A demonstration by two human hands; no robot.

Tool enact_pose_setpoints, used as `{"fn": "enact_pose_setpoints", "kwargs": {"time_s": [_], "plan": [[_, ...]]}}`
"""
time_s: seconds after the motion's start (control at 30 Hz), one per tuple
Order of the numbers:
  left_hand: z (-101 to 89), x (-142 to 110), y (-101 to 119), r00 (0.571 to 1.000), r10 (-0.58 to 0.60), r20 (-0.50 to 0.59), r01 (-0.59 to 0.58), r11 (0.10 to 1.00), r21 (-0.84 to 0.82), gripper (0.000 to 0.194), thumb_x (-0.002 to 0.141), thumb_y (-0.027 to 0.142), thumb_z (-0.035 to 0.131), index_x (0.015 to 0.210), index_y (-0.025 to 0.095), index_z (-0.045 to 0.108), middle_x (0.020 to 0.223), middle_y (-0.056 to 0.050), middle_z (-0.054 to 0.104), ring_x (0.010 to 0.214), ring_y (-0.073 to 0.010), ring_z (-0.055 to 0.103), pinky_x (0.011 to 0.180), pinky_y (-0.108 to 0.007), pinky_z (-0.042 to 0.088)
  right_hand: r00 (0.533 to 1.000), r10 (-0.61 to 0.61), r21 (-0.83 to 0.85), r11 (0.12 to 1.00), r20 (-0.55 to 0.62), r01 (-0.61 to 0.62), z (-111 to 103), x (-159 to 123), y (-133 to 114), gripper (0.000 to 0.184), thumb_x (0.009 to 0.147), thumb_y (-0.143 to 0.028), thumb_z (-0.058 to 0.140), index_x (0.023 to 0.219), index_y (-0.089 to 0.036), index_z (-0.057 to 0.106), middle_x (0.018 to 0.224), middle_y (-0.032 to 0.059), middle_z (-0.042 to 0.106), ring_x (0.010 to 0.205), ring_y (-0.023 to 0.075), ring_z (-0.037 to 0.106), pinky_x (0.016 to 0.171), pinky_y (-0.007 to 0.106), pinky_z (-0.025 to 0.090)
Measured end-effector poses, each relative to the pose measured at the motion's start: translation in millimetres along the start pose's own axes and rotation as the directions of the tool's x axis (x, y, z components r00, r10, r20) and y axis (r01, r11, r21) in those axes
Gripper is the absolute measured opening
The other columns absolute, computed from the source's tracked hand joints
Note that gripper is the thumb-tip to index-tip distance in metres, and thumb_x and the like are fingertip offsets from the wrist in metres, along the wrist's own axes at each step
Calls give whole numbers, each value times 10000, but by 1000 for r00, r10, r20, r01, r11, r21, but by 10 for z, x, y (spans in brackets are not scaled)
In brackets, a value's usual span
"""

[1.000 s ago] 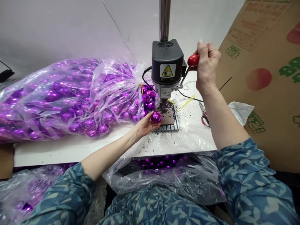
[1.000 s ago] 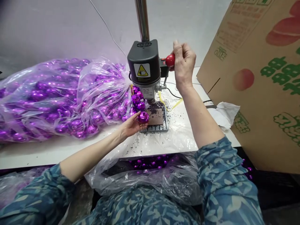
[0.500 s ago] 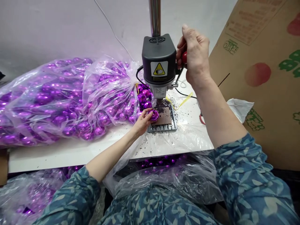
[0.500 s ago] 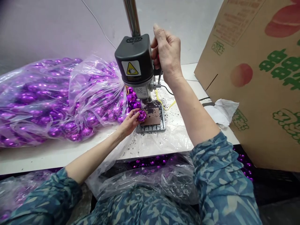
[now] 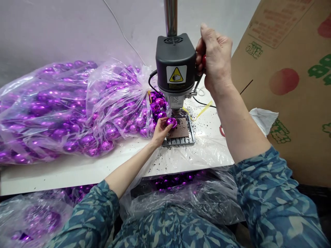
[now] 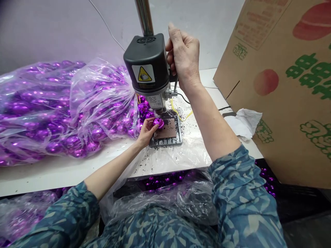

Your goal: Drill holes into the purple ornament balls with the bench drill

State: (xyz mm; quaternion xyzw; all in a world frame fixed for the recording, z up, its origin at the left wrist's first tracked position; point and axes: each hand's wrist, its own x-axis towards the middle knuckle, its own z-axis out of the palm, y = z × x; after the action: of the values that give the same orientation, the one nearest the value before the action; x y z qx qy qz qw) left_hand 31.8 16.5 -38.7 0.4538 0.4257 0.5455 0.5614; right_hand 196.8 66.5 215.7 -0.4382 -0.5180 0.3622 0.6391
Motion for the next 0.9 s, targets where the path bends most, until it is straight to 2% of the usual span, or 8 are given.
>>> {"fn": "enact_pose_setpoints", "kwargs": {"time_s": [0.17, 0.33, 0.53, 0.67, 0.73, 0.9], "plan": [[58, -4, 82, 1000, -22, -10, 22, 1000, 22, 419, 821, 175, 883, 1135, 242, 613, 1103, -22, 751, 1183, -191, 704, 1127, -340, 520, 1000, -18, -23, 1000, -25, 17, 20, 1, 10, 511, 1079, -354, 461, 588, -209, 467, 393, -107, 402, 370, 41, 333, 406, 215, 242], [84, -21, 111, 999, -43, 9, 43, 999, 27, 501, 730, 105, 921, 1129, 226, 642, 1173, -52, 737, 1210, -227, 698, 1135, -366, 520, 999, -31, -10, 999, -28, 31, 16, -6, 22, 534, 1080, -410, 439, 588, -204, 461, 390, -103, 403, 374, 39, 338, 417, 208, 256], [103, -34, -4, 995, 3, 97, -17, 990, 138, 572, 713, 192, 951, 1197, 234, 649, 1255, -71, 730, 1276, -265, 677, 1202, -427, 492, 1000, 22, -17, 1000, -7, -22, 6, 19, 32, 602, 1116, -371, 363, 539, -208, 419, 373, -88, 405, 348, 35, 334, 387, 215, 223], [118, -17, -50, 997, 26, 75, -37, 989, 145, 557, 705, 207, 962, 1173, 230, 661, 1240, -71, 728, 1261, -263, 680, 1182, -406, 498, 997, 81, 18, 997, -7, -81, 1, 40, 33, 607, 1109, -392, 414, 529, -217, 376, 374, -83, 358, 367, 33, 292, 389, 226, 179], [120, -12, -43, 997, 21, 70, -32, 988, 150, 569, 690, 203, 974, 1169, 231, 667, 1229, -67, 727, 1263, -266, 674, 1185, -403, 491, 994, 95, 7, 995, -44, -95, 16, 35, 27, 610, 1112, -389, 398, 526, -227, 345, 373, -79, 317, 380, 39, 267, 396, 230, 173], [144, -20, 8, 1000, -13, 26, 9, 991, 134, 573, 656, 188, 988, 1136, 235, 679, 1188, -64, 733, 1282, -297, 655, 1180, -429, 494, 994, 41, -35, 998, -100, -45, 56, 4, 65, 593, 1095, -407, 401, 530, -246, 318, 389, -73, 266, 384, 57, 241, 396, 251, 203]]}}
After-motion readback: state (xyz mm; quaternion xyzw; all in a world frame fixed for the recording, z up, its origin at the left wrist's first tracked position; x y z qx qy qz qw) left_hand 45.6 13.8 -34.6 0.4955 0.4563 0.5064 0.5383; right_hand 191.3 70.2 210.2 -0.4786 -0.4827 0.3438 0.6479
